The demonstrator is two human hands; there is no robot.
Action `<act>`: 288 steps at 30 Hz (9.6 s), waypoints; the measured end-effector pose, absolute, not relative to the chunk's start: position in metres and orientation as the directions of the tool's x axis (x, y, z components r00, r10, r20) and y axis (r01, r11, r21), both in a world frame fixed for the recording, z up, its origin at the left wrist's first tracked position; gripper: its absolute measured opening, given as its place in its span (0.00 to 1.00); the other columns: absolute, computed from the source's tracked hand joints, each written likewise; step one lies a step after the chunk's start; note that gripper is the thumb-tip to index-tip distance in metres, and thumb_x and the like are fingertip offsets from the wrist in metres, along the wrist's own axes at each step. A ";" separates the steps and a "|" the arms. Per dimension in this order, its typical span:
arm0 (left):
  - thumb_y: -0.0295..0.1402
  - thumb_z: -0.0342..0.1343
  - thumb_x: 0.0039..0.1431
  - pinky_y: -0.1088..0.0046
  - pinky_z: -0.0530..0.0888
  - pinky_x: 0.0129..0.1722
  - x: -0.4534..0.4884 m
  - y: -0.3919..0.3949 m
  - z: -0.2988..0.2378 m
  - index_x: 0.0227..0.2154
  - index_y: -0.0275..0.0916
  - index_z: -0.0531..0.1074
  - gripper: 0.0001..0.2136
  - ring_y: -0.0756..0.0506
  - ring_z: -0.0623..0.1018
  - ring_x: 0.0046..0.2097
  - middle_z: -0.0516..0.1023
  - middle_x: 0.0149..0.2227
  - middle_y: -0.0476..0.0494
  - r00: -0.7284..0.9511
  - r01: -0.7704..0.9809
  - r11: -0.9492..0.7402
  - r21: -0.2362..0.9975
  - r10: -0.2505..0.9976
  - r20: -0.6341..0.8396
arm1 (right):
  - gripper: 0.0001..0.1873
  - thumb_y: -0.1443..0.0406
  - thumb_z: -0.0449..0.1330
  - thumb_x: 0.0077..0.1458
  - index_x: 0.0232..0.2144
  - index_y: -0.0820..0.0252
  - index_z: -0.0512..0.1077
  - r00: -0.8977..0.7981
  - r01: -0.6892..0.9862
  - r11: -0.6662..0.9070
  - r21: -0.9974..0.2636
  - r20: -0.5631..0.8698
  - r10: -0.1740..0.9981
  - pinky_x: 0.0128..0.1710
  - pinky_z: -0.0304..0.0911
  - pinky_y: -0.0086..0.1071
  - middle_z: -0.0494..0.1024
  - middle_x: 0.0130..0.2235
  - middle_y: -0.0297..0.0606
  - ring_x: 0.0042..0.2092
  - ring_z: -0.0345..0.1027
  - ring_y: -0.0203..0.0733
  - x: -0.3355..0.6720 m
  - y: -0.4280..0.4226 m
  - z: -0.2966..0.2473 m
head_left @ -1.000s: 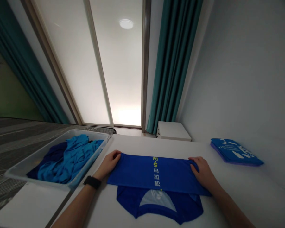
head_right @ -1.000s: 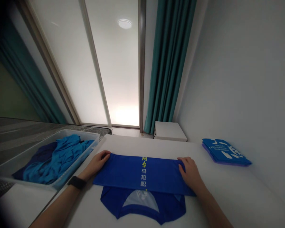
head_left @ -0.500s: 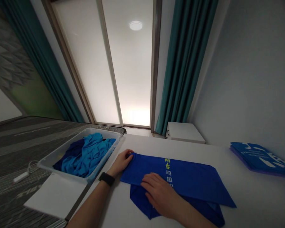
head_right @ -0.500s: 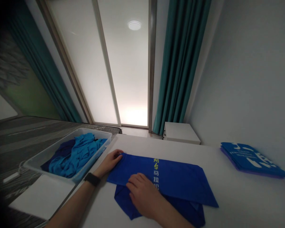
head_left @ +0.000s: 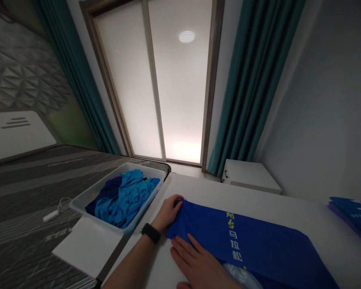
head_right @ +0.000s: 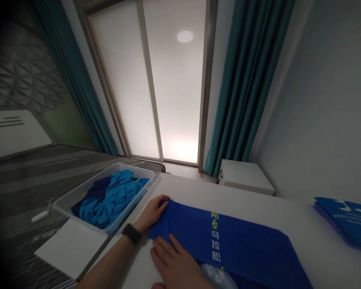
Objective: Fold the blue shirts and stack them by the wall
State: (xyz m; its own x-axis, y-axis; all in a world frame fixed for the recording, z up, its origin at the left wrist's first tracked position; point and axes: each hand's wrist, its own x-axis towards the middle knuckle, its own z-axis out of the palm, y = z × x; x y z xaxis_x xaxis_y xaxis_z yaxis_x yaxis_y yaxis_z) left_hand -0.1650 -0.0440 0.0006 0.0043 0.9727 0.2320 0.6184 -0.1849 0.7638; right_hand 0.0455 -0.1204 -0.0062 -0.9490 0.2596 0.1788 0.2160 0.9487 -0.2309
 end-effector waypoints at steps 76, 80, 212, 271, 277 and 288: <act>0.41 0.47 0.68 0.57 0.61 0.61 -0.099 -0.079 0.013 0.62 0.40 0.62 0.22 0.38 0.64 0.63 0.64 0.64 0.38 0.429 0.876 -0.463 0.132 0.875 0.223 | 0.23 0.64 0.49 0.65 0.60 0.58 0.66 -0.572 0.690 0.629 -0.358 0.263 0.777 0.66 0.49 0.52 0.65 0.63 0.45 0.65 0.55 0.47 0.167 -0.088 -0.007; 0.41 0.44 0.69 0.54 0.59 0.63 -0.089 -0.085 0.019 0.63 0.39 0.60 0.23 0.38 0.63 0.65 0.62 0.65 0.38 0.490 0.848 -0.517 0.113 0.848 0.203 | 0.22 0.64 0.48 0.65 0.58 0.57 0.67 -0.508 0.708 0.579 -0.406 0.277 0.816 0.65 0.49 0.52 0.69 0.60 0.44 0.63 0.58 0.47 0.185 -0.087 0.002; 0.18 0.49 0.57 0.64 0.64 0.42 -0.162 -0.156 0.031 0.36 0.42 0.71 0.12 0.42 0.75 0.40 0.77 0.38 0.46 0.488 0.873 -0.478 -0.100 0.855 0.177 | 0.17 0.73 0.51 0.51 0.39 0.53 0.72 -0.417 0.846 0.524 -0.103 0.484 0.769 0.44 0.63 0.41 0.76 0.39 0.41 0.43 0.70 0.48 0.312 -0.153 -0.021; 0.45 0.38 0.71 0.54 0.53 0.66 -0.138 -0.098 0.012 0.67 0.40 0.54 0.26 0.41 0.56 0.68 0.55 0.68 0.40 0.376 0.918 -0.386 0.090 0.920 0.111 | 0.34 0.57 0.38 0.66 0.67 0.71 0.49 -0.351 0.917 0.348 -0.193 0.021 0.936 0.68 0.34 0.48 0.47 0.69 0.46 0.70 0.37 0.48 0.132 -0.119 0.012; 0.44 0.40 0.71 0.51 0.50 0.66 -0.143 -0.095 0.010 0.66 0.39 0.55 0.25 0.39 0.56 0.68 0.57 0.68 0.38 0.358 0.929 -0.367 0.053 0.924 0.133 | 0.33 0.58 0.38 0.66 0.67 0.70 0.50 -0.360 0.913 0.361 -0.191 0.045 0.932 0.68 0.33 0.47 0.48 0.69 0.45 0.70 0.37 0.47 0.133 -0.117 0.005; 0.32 0.52 0.61 0.63 0.66 0.56 -0.105 -0.042 0.065 0.53 0.41 0.70 0.17 0.40 0.72 0.54 0.73 0.52 0.39 0.532 0.845 -0.512 0.155 0.834 -0.146 | 0.22 0.66 0.51 0.60 0.55 0.59 0.69 -0.368 0.921 0.352 -0.169 -0.074 0.927 0.56 0.54 0.45 0.72 0.54 0.48 0.56 0.63 0.52 0.222 -0.063 0.034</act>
